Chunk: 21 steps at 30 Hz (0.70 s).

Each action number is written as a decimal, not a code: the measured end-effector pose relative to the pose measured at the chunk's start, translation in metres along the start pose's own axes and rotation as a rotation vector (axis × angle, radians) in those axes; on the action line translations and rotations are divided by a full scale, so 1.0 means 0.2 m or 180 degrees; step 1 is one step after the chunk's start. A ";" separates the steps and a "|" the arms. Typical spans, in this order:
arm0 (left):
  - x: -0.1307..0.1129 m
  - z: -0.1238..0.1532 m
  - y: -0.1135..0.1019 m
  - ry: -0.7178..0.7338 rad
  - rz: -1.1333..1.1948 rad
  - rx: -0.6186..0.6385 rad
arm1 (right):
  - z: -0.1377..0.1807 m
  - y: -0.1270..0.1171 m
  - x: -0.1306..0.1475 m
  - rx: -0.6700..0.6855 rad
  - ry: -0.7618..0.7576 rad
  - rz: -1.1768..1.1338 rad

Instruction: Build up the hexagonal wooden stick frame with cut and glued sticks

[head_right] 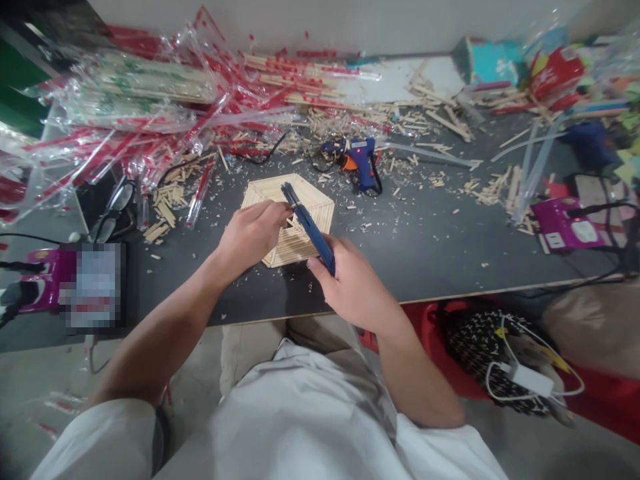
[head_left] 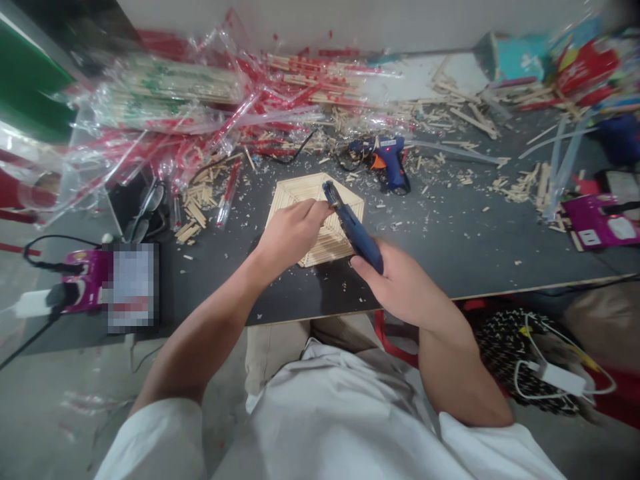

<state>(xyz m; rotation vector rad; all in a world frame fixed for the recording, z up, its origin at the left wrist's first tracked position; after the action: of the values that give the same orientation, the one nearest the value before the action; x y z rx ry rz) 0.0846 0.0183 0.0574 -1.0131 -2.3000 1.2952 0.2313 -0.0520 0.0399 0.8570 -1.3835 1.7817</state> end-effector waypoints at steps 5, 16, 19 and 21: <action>0.00 0.01 -0.01 0.0050 0.0004 -0.0084 | 0.00 0.01 0.01 -0.0024 -0.0029 0.0035; 0.00 0.01 -0.03 0.0097 0.0035 -0.0231 | 0.02 0.02 0.01 -0.0041 -0.0090 0.0133; 0.00 0.01 -0.02 0.0116 0.0056 -0.0236 | 0.02 0.02 0.01 -0.0072 -0.0134 0.0093; 0.00 0.01 -0.02 0.0139 0.0076 -0.0213 | 0.01 0.01 0.01 -0.0185 -0.0157 0.0143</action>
<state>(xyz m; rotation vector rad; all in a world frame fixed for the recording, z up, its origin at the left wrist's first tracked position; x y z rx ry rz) 0.0823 0.0159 0.0589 -1.0830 -2.3190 1.2004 0.2278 -0.0547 0.0415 0.8502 -1.4897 1.7557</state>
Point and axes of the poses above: each hand's wrist, its own z-axis away from the middle knuckle, its own y-axis out of the palm, x = y × z, the point moved 9 cm from there along -z, towards the middle knuckle, and after that the axes turned 7 degrees about -z, right-handed, at the moved point
